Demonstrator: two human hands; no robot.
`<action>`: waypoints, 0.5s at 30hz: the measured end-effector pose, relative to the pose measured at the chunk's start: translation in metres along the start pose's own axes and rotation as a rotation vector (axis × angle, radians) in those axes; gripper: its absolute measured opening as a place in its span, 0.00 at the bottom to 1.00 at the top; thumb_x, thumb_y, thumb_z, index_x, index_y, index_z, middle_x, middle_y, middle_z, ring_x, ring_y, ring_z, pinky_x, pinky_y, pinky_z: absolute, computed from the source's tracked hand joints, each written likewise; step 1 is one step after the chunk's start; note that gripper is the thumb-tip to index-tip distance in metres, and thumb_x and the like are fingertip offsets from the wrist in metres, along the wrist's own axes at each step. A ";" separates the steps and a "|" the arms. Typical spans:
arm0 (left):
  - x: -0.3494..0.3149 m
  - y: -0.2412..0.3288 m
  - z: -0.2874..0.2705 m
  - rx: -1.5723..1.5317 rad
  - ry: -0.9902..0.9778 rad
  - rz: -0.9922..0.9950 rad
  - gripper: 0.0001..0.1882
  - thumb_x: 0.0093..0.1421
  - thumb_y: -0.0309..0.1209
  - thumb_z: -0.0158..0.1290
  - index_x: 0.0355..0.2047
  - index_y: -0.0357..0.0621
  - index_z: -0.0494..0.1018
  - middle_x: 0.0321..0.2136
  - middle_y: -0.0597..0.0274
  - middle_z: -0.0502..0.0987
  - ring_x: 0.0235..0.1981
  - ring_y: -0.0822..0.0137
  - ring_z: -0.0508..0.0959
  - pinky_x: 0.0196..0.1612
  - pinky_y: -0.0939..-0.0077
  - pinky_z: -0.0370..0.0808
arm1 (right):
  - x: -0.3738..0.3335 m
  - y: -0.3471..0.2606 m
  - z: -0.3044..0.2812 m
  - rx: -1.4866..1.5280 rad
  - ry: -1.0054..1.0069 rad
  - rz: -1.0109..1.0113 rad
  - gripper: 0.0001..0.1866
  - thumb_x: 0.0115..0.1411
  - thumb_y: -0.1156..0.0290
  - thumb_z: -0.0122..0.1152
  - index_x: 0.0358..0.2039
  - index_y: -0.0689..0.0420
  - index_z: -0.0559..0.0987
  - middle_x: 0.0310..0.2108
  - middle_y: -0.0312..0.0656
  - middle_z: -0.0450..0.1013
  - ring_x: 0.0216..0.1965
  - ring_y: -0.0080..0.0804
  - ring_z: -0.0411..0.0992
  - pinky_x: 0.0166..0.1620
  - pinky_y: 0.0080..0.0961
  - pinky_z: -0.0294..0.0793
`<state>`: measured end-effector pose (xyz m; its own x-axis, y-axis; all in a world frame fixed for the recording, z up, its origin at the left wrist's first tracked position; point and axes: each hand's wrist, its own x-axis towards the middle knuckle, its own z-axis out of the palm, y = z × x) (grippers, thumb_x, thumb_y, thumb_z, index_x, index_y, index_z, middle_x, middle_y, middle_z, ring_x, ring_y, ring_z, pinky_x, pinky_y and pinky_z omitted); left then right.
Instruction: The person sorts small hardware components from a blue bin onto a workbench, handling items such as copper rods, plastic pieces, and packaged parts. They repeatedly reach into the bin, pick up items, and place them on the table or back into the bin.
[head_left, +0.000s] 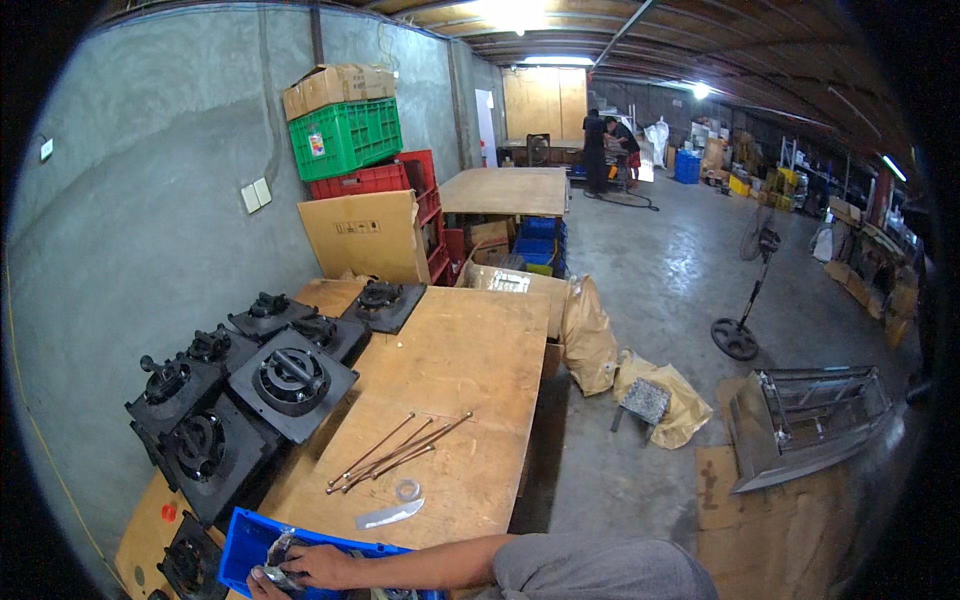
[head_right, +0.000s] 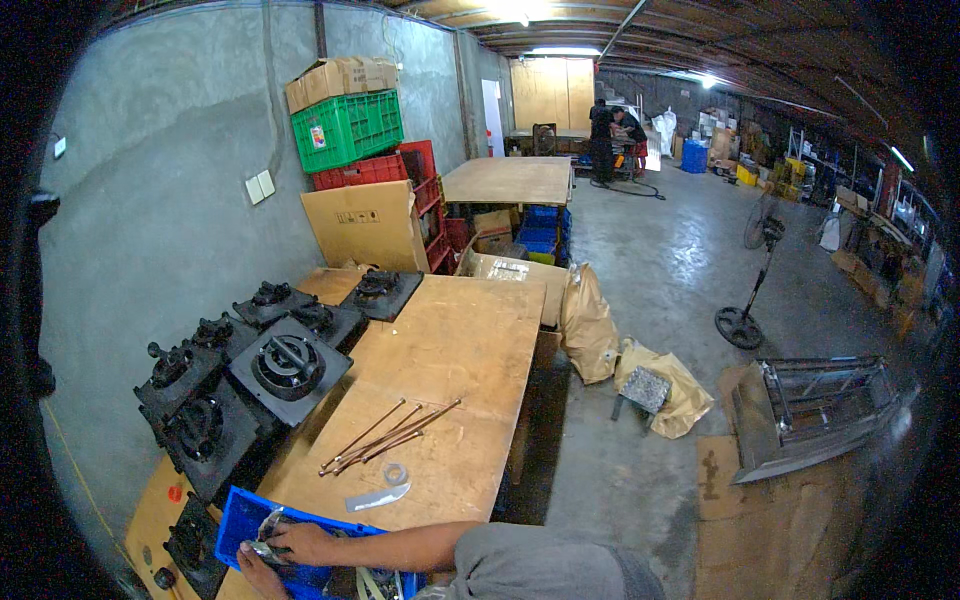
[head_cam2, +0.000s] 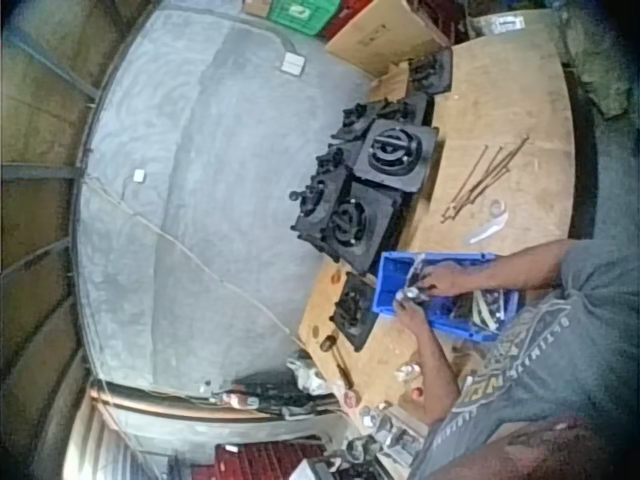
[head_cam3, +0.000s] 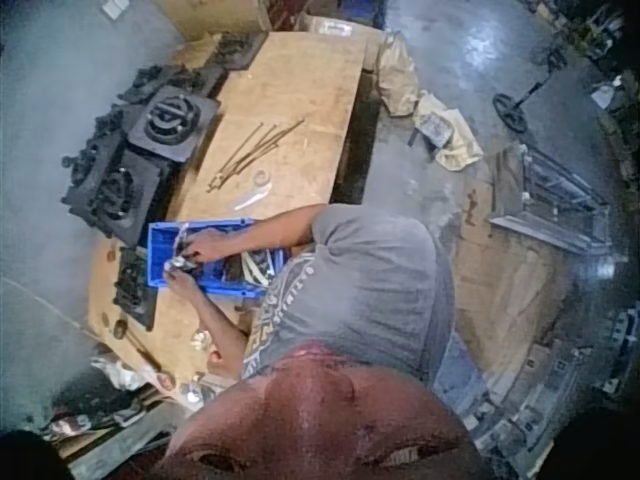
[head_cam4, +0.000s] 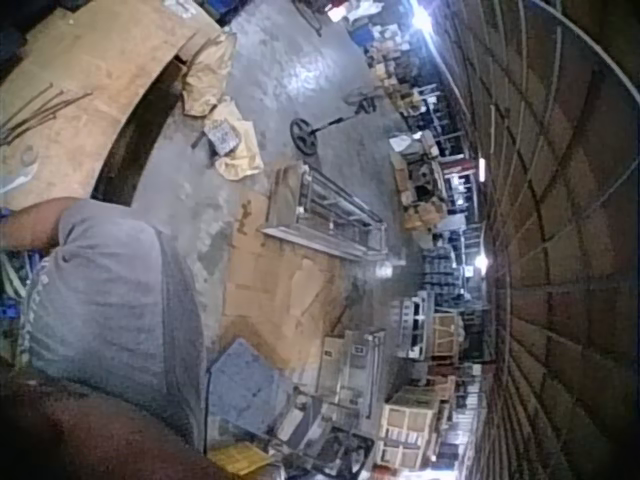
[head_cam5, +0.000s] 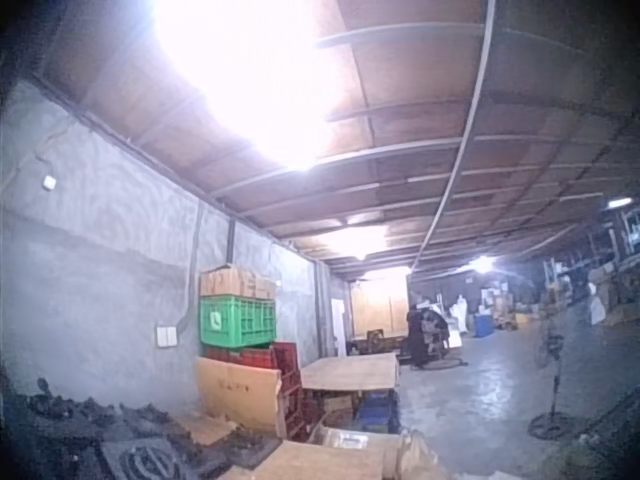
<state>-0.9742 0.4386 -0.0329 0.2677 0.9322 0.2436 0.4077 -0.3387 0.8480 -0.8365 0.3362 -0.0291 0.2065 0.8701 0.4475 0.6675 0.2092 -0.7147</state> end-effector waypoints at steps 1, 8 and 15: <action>-0.002 0.008 0.000 0.048 -0.003 -0.023 0.32 0.66 0.56 0.42 0.46 0.35 0.74 0.39 0.38 0.78 0.39 0.42 0.76 0.44 0.54 0.71 | 0.000 -0.001 -0.005 -0.012 -0.025 0.020 0.16 0.52 0.68 0.61 0.41 0.59 0.77 0.46 0.46 0.70 0.46 0.49 0.72 0.48 0.40 0.74; -0.005 0.029 0.003 0.077 -0.047 0.023 0.32 0.67 0.55 0.42 0.47 0.34 0.74 0.42 0.39 0.77 0.42 0.43 0.76 0.46 0.56 0.71 | 0.013 0.013 -0.002 -0.049 -0.057 0.046 0.15 0.49 0.65 0.62 0.34 0.61 0.79 0.37 0.54 0.74 0.42 0.52 0.73 0.45 0.45 0.73; 0.004 -0.007 0.004 -0.069 -0.004 0.027 0.31 0.67 0.54 0.42 0.49 0.34 0.72 0.42 0.38 0.77 0.41 0.45 0.76 0.46 0.57 0.71 | 0.011 0.002 -0.007 0.056 -0.063 0.132 0.15 0.47 0.65 0.63 0.32 0.62 0.78 0.35 0.55 0.74 0.40 0.55 0.73 0.46 0.46 0.72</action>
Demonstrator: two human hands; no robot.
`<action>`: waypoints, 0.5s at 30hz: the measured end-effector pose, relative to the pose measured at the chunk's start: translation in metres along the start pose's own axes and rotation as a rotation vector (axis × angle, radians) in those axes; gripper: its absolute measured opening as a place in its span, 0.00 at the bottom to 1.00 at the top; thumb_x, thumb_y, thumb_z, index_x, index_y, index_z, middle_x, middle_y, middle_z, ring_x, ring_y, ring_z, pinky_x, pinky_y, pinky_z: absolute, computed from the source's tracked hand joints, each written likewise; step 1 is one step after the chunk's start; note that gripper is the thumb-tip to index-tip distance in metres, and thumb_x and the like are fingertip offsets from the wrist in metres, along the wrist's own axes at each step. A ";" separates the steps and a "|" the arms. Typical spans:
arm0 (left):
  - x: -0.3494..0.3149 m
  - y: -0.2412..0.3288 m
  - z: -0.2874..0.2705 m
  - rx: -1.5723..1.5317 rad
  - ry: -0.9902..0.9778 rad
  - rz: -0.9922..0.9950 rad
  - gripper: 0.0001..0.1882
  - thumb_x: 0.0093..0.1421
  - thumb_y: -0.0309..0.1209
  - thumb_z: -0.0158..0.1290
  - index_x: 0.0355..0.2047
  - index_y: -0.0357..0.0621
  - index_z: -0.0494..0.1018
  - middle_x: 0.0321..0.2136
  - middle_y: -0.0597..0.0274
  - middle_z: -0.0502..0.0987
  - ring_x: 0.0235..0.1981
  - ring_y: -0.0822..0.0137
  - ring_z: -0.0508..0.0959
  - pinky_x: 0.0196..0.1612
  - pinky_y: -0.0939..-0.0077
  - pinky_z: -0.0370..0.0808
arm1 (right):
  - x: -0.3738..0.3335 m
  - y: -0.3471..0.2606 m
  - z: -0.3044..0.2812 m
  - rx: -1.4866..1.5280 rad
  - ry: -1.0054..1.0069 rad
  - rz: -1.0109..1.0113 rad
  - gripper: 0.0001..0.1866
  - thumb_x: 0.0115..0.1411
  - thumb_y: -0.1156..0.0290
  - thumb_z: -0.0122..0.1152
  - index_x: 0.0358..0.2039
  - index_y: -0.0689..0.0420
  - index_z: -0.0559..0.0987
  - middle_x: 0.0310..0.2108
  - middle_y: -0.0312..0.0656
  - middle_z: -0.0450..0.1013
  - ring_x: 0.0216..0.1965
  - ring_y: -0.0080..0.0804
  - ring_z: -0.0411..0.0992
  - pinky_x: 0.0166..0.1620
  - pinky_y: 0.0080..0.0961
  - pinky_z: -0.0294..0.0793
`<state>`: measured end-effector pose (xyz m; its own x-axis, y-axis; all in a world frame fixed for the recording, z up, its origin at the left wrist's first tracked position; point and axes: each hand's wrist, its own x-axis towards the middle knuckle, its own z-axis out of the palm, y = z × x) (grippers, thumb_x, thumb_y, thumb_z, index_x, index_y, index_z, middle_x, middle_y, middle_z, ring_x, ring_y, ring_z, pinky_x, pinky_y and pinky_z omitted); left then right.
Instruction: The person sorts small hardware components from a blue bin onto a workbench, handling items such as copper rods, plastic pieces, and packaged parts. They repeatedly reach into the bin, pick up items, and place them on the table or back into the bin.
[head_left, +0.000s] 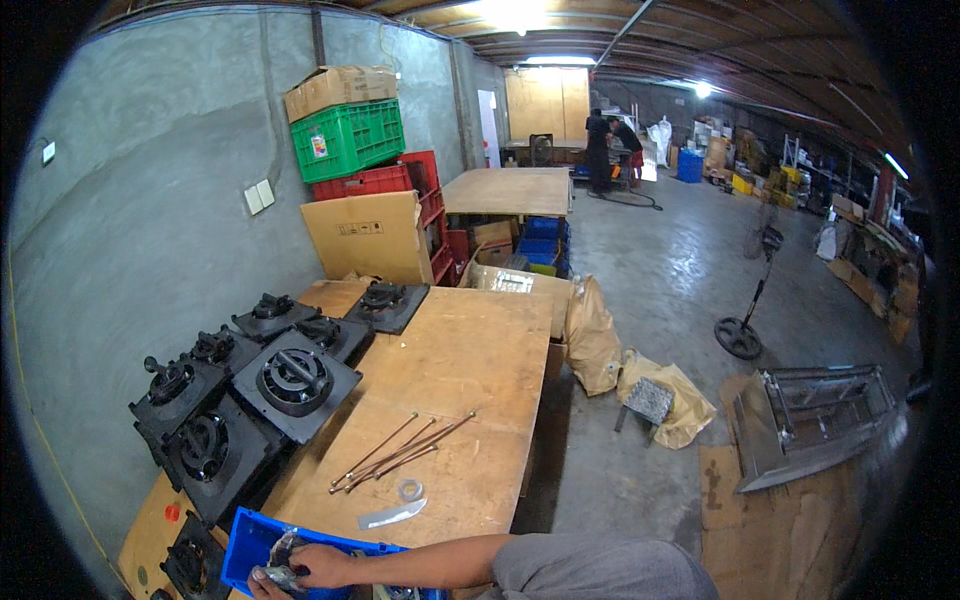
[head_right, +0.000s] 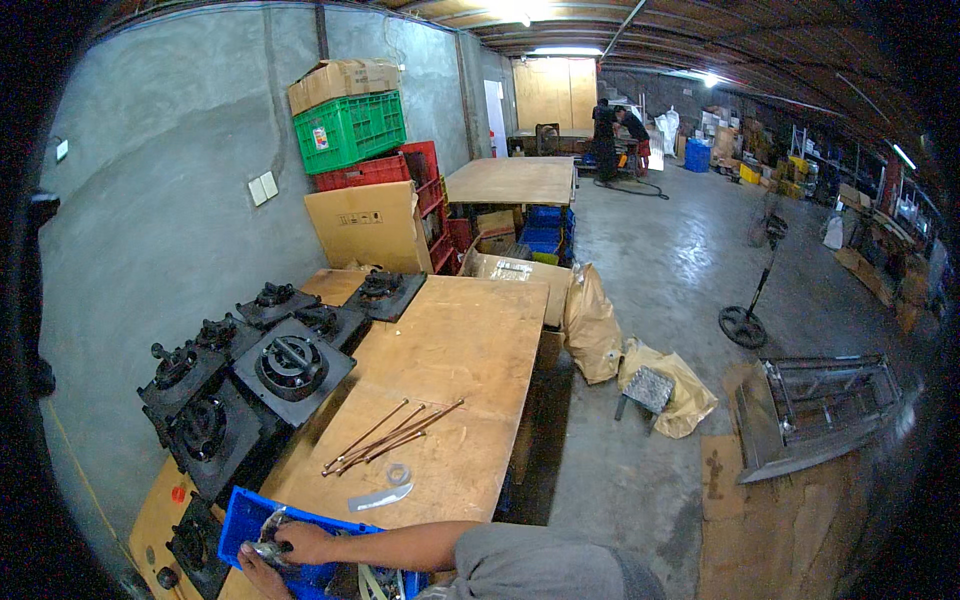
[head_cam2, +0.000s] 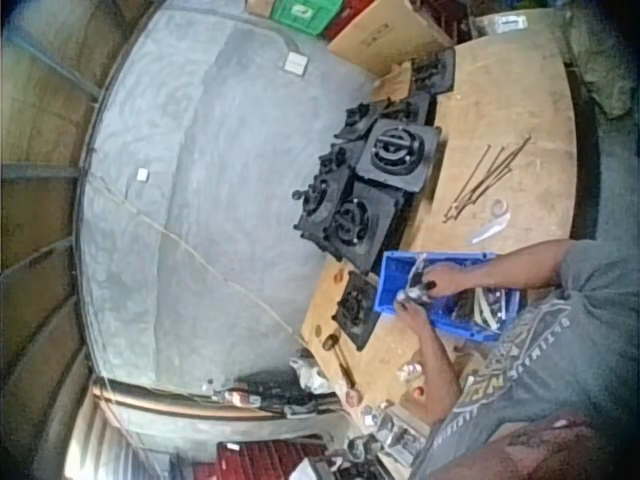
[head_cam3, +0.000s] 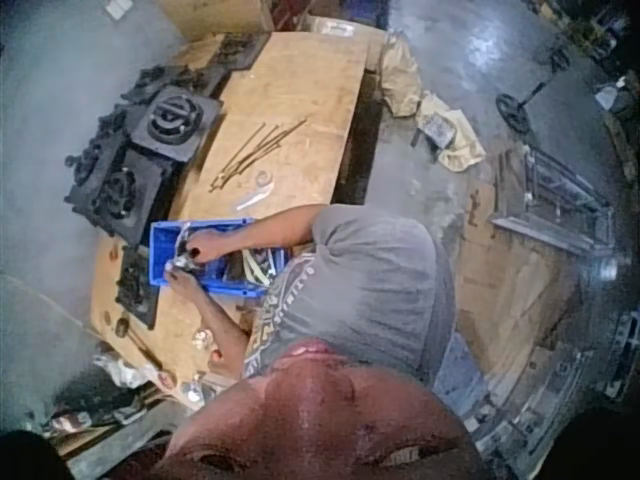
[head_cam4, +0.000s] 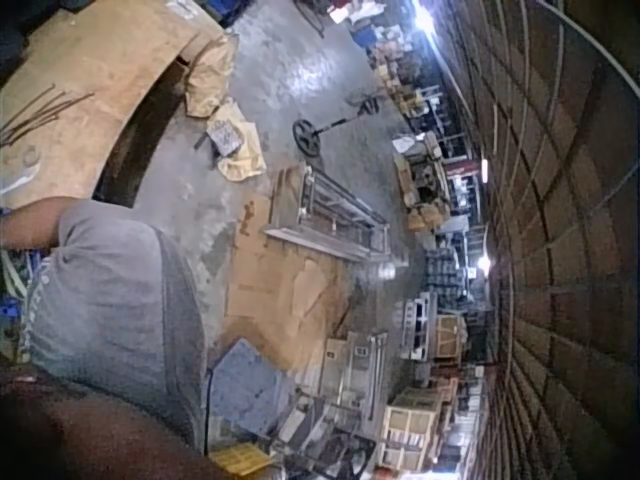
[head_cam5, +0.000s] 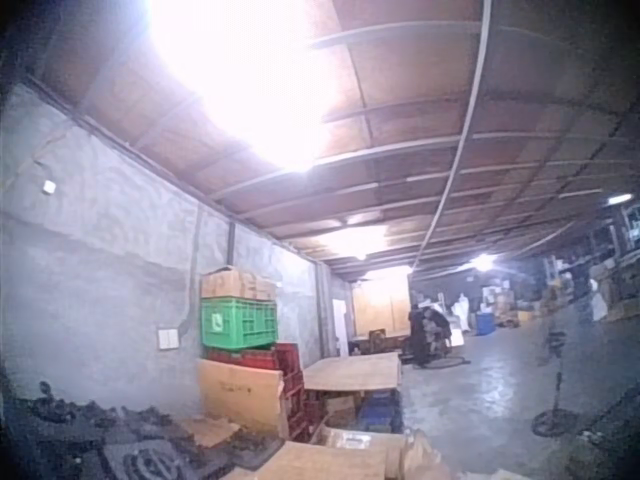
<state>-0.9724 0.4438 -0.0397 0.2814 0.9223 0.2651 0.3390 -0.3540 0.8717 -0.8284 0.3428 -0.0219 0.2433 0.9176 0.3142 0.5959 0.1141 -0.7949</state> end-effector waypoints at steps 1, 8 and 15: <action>0.001 -0.003 0.000 -0.011 0.007 0.008 0.31 0.67 0.54 0.42 0.49 0.34 0.72 0.42 0.38 0.77 0.41 0.45 0.76 0.46 0.57 0.71 | 0.000 0.002 -0.001 0.014 0.004 0.015 0.16 0.47 0.65 0.63 0.32 0.62 0.78 0.35 0.55 0.74 0.40 0.55 0.73 0.47 0.46 0.72; -0.011 0.024 0.005 0.058 0.073 0.023 0.32 0.67 0.54 0.43 0.50 0.34 0.71 0.44 0.37 0.76 0.43 0.43 0.75 0.49 0.57 0.71 | -0.008 0.027 0.005 -0.143 0.021 0.048 0.18 0.50 0.65 0.65 0.40 0.61 0.77 0.38 0.51 0.72 0.43 0.51 0.72 0.46 0.42 0.71; -0.015 0.040 0.001 0.054 -0.040 -0.040 0.31 0.67 0.53 0.42 0.51 0.34 0.71 0.46 0.37 0.75 0.44 0.43 0.75 0.48 0.57 0.71 | 0.000 0.020 0.015 0.044 -0.024 -0.039 0.16 0.52 0.69 0.62 0.43 0.58 0.79 0.44 0.50 0.71 0.47 0.50 0.71 0.53 0.42 0.70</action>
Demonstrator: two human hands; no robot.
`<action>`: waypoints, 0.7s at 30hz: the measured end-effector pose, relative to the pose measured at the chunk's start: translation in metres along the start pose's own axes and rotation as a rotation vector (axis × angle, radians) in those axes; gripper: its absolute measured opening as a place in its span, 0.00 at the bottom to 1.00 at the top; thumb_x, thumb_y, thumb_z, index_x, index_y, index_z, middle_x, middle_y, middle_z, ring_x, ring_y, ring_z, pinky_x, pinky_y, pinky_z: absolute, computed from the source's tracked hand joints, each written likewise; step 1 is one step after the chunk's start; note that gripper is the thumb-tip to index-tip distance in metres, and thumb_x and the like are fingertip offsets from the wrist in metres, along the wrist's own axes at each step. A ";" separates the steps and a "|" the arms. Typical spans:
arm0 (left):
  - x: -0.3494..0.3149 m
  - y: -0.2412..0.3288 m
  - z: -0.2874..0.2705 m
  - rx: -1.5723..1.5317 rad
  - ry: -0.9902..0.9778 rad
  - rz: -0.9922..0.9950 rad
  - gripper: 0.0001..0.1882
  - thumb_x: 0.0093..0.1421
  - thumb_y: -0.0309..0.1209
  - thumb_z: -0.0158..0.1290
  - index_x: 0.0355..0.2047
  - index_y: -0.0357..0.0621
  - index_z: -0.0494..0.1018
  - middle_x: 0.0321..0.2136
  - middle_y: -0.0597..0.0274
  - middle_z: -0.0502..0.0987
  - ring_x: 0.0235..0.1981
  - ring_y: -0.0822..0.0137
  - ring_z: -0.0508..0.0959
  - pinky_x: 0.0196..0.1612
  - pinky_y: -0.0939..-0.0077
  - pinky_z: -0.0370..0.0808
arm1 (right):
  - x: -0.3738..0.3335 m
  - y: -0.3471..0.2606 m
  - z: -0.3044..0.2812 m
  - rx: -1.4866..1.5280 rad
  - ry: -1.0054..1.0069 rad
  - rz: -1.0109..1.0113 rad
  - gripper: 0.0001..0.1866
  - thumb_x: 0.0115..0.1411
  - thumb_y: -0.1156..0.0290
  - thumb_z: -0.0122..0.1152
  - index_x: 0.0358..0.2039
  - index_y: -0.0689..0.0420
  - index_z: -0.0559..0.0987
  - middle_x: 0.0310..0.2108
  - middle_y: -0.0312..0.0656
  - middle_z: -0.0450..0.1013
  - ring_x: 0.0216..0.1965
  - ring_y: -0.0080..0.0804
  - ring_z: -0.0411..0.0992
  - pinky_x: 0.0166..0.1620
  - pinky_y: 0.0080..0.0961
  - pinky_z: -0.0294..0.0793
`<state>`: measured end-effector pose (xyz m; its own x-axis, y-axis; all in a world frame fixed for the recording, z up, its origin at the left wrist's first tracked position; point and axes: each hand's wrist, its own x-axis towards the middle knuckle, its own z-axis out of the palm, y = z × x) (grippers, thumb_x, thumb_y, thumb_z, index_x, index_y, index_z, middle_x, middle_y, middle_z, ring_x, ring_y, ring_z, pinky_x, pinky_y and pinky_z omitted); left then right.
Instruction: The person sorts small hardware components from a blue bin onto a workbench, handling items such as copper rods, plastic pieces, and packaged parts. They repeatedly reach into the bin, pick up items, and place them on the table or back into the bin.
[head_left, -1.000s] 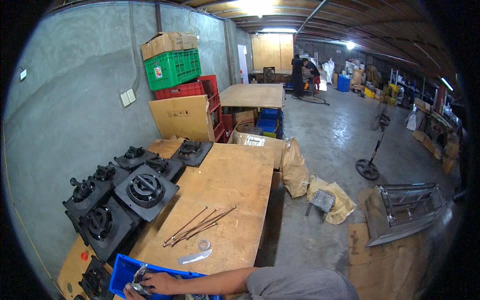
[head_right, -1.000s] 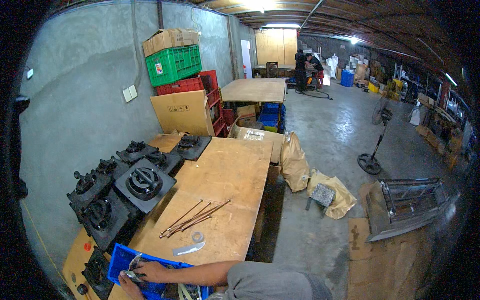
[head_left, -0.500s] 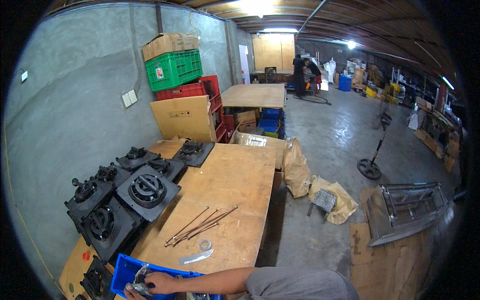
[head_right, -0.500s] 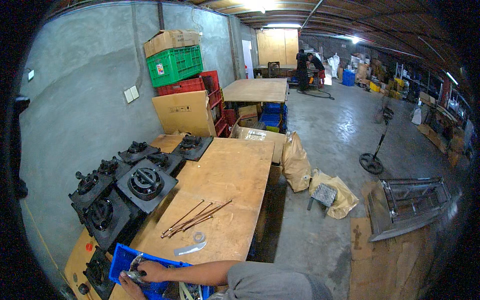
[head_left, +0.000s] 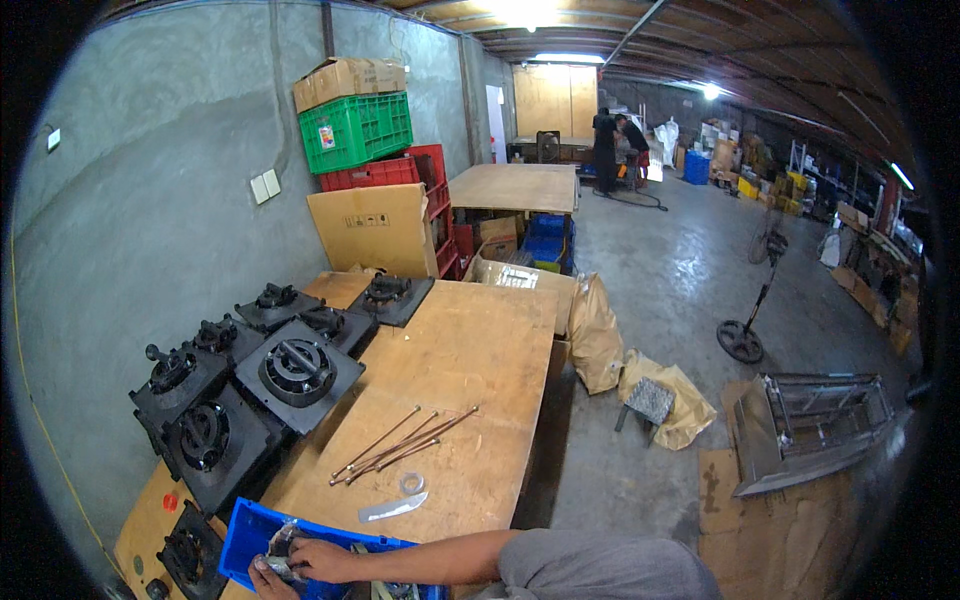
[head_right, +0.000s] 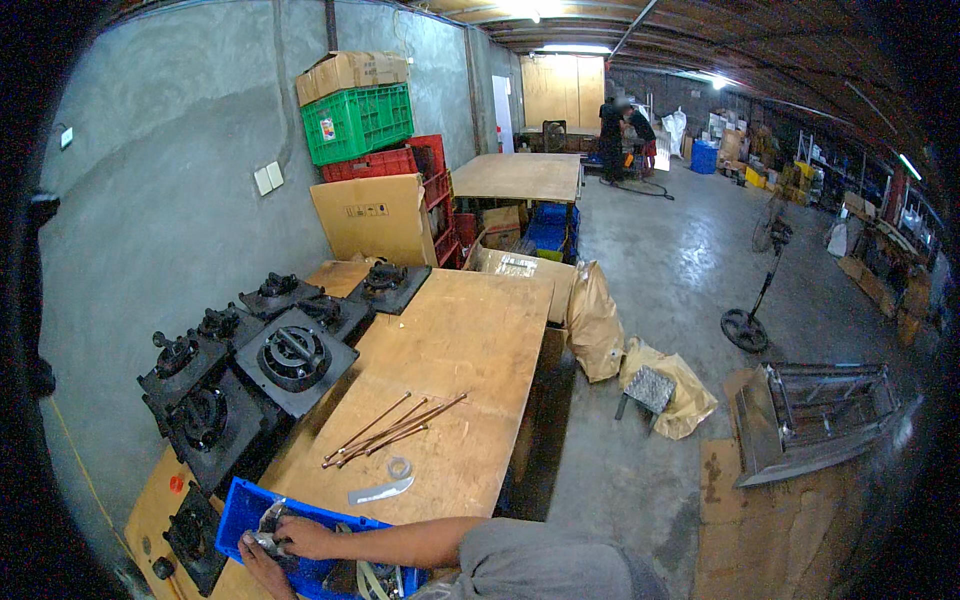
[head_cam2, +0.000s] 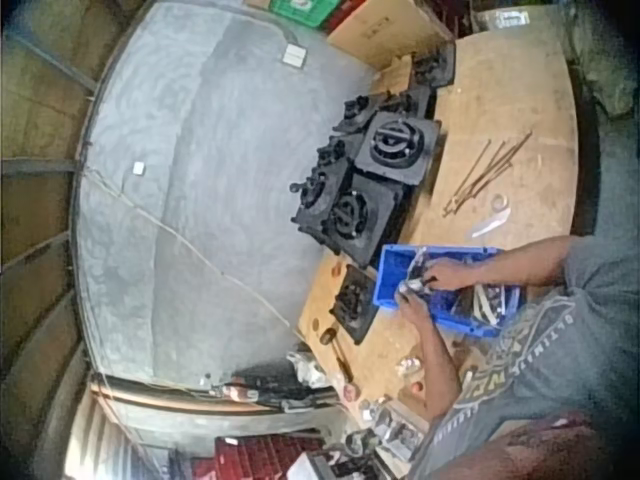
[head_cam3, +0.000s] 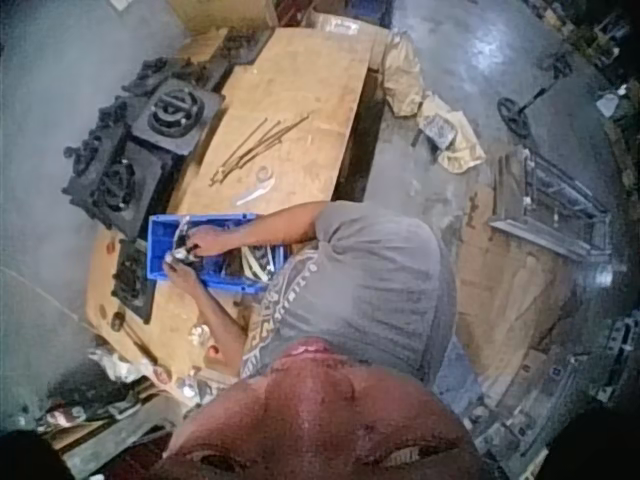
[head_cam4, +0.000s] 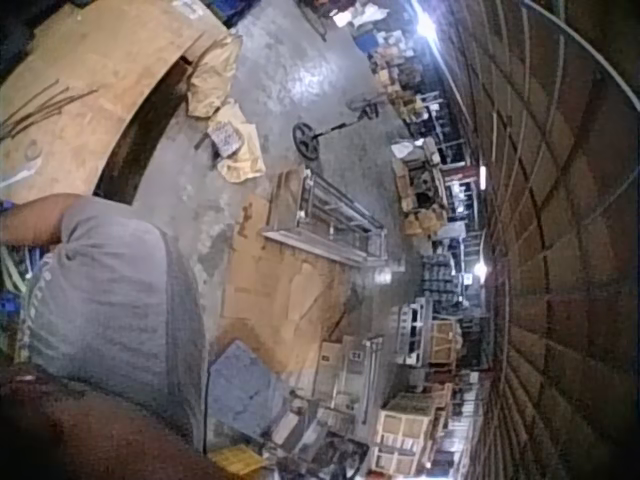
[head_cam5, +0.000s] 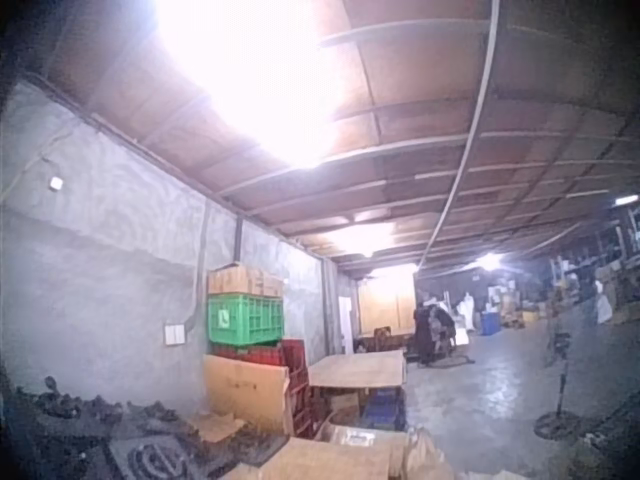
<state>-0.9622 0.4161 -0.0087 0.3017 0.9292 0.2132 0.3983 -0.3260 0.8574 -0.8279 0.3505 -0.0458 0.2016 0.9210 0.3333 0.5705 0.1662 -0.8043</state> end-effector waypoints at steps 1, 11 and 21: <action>0.001 -0.002 -0.001 -0.020 0.001 0.012 0.30 0.68 0.52 0.42 0.50 0.34 0.71 0.45 0.37 0.75 0.44 0.43 0.75 0.48 0.57 0.71 | 0.000 -0.004 0.001 0.006 0.015 0.009 0.16 0.52 0.69 0.62 0.43 0.57 0.80 0.44 0.51 0.70 0.48 0.50 0.70 0.54 0.42 0.69; 0.014 -0.030 -0.004 0.006 0.025 0.090 0.29 0.67 0.50 0.46 0.46 0.31 0.73 0.39 0.38 0.78 0.39 0.46 0.77 0.44 0.58 0.73 | 0.001 -0.019 -0.001 -0.171 0.113 0.012 0.13 0.55 0.66 0.58 0.40 0.54 0.82 0.45 0.51 0.74 0.45 0.51 0.74 0.45 0.44 0.75; 0.004 -0.008 -0.008 -0.024 0.005 0.042 0.29 0.65 0.50 0.49 0.49 0.31 0.71 0.43 0.39 0.77 0.41 0.46 0.77 0.45 0.60 0.73 | 0.017 0.001 0.016 0.073 0.118 0.159 0.15 0.49 0.66 0.62 0.35 0.62 0.81 0.33 0.56 0.77 0.37 0.54 0.76 0.43 0.44 0.74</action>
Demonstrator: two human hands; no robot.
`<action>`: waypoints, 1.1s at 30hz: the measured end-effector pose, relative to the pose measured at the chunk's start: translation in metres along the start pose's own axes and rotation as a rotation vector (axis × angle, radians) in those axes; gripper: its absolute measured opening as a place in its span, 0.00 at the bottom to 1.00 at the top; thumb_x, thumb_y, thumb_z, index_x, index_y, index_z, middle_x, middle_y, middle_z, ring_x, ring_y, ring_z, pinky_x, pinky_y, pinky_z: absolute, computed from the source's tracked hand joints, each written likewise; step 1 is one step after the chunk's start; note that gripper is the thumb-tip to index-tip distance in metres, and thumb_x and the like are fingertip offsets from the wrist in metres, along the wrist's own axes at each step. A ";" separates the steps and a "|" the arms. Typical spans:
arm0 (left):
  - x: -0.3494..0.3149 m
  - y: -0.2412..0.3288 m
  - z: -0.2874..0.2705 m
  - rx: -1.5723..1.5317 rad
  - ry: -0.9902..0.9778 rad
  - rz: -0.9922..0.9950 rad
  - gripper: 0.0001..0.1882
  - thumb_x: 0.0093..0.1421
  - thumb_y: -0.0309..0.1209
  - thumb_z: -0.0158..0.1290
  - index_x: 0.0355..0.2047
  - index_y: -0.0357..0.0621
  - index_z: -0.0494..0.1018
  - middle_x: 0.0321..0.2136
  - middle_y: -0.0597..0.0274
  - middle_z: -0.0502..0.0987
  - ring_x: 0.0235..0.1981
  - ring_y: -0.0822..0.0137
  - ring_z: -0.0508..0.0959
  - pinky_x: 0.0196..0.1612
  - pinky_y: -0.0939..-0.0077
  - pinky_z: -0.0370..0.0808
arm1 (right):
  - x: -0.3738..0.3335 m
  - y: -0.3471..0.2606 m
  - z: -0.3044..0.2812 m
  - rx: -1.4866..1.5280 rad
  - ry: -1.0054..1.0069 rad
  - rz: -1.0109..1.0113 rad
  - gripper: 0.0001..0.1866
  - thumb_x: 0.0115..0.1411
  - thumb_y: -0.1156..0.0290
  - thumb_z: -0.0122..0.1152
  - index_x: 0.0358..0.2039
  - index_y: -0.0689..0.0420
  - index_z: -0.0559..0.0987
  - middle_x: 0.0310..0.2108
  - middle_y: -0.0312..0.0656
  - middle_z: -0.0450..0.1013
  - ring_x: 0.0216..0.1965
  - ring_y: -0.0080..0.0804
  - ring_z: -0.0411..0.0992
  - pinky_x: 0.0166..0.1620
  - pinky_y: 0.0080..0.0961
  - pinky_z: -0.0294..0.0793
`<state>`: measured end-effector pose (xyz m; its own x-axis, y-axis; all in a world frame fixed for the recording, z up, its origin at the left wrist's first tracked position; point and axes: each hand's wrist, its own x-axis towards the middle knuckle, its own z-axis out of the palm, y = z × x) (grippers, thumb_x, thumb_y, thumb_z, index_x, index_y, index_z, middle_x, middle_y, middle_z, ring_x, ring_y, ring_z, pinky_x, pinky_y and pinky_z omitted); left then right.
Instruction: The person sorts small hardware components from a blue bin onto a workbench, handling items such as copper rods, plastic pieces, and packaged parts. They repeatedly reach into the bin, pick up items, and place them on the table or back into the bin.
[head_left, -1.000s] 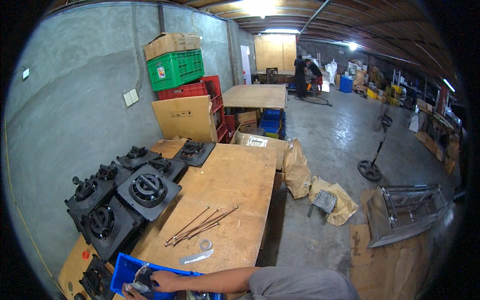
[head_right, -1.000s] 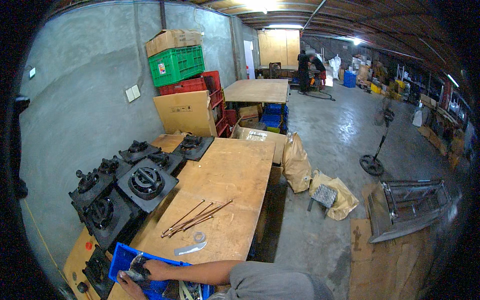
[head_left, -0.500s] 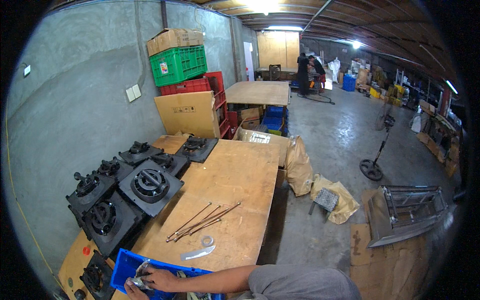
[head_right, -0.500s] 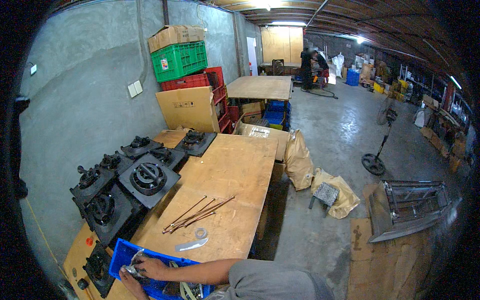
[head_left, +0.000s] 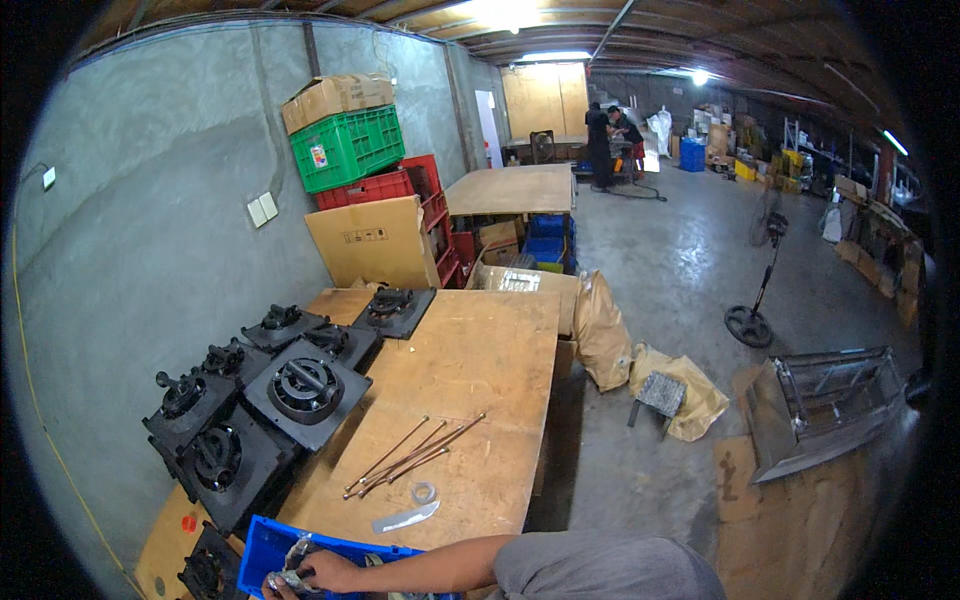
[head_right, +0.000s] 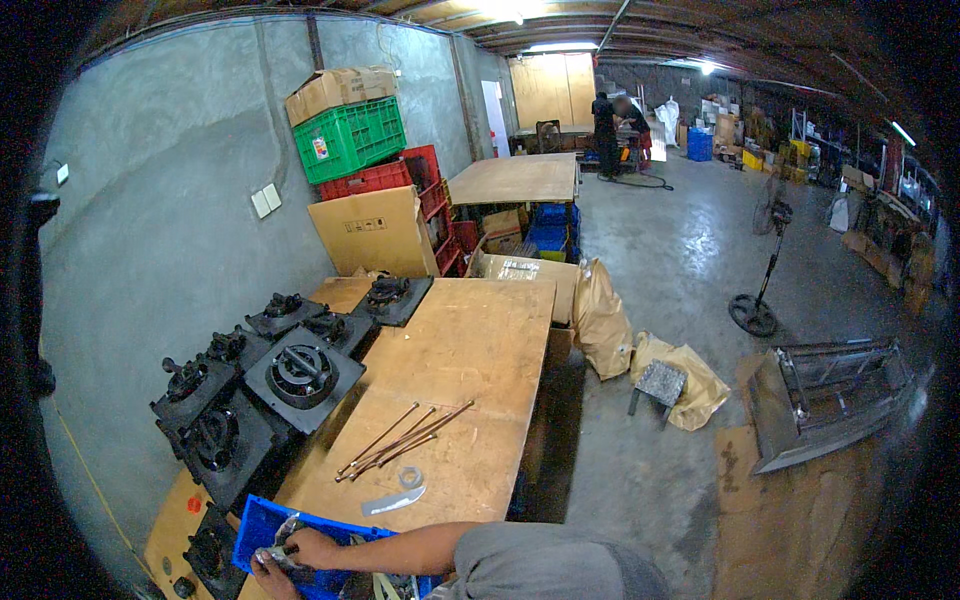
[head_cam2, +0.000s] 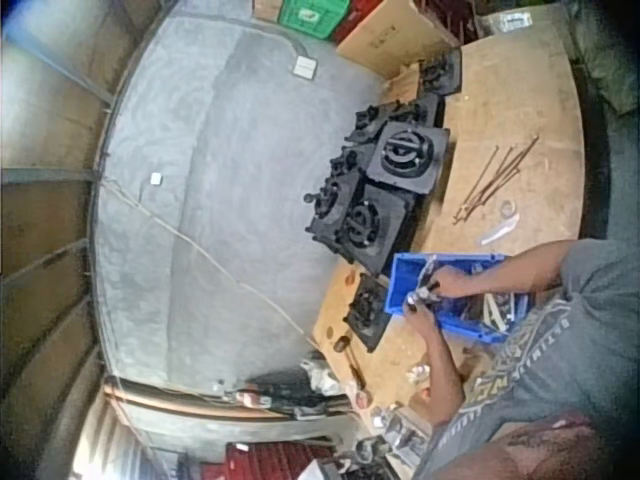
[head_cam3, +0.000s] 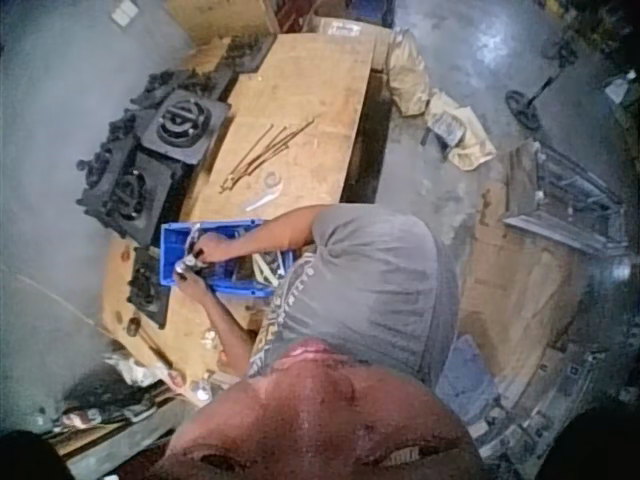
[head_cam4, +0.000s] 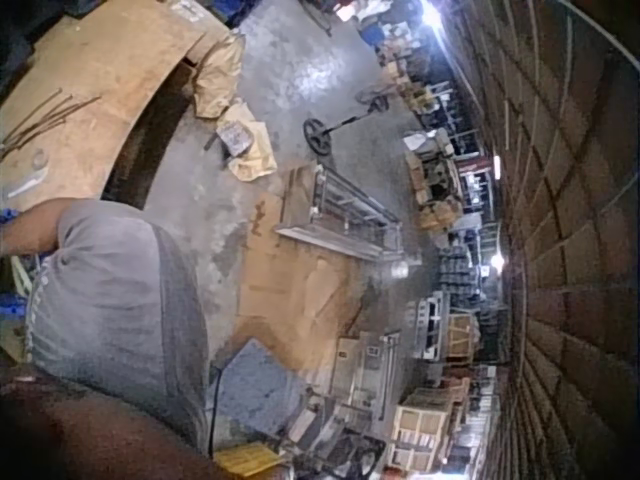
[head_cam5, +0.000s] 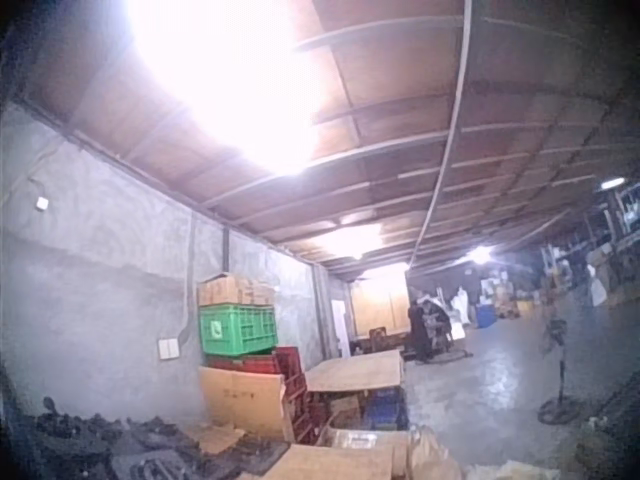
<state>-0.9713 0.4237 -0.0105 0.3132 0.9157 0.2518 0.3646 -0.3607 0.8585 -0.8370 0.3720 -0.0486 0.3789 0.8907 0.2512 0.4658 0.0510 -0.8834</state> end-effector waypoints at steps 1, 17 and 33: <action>0.000 0.002 0.000 -0.020 -0.004 -0.008 0.29 0.66 0.50 0.48 0.49 0.31 0.71 0.43 0.39 0.77 0.41 0.46 0.77 0.45 0.60 0.73 | 0.001 0.005 0.001 0.038 0.014 -0.008 0.15 0.48 0.66 0.62 0.35 0.62 0.81 0.34 0.56 0.77 0.37 0.54 0.76 0.43 0.43 0.74; -0.005 -0.002 0.005 0.074 0.068 -0.002 0.27 0.65 0.47 0.50 0.47 0.30 0.73 0.42 0.40 0.78 0.40 0.49 0.77 0.46 0.61 0.72 | -0.004 0.013 -0.004 0.098 0.010 0.020 0.16 0.52 0.63 0.65 0.35 0.62 0.77 0.34 0.51 0.76 0.38 0.42 0.75 0.43 0.35 0.73; 0.012 -0.038 0.019 -0.030 0.110 0.140 0.21 0.68 0.42 0.49 0.45 0.31 0.70 0.38 0.50 0.74 0.40 0.59 0.71 0.47 0.66 0.69 | -0.016 0.004 -0.033 -0.049 -0.027 -0.087 0.16 0.52 0.69 0.61 0.40 0.61 0.77 0.44 0.53 0.73 0.47 0.52 0.72 0.52 0.39 0.70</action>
<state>-0.9647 0.4452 -0.0484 0.2604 0.8714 0.4158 0.2974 -0.4821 0.8241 -0.8150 0.3434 -0.0436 0.3140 0.8956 0.3152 0.5346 0.1075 -0.8382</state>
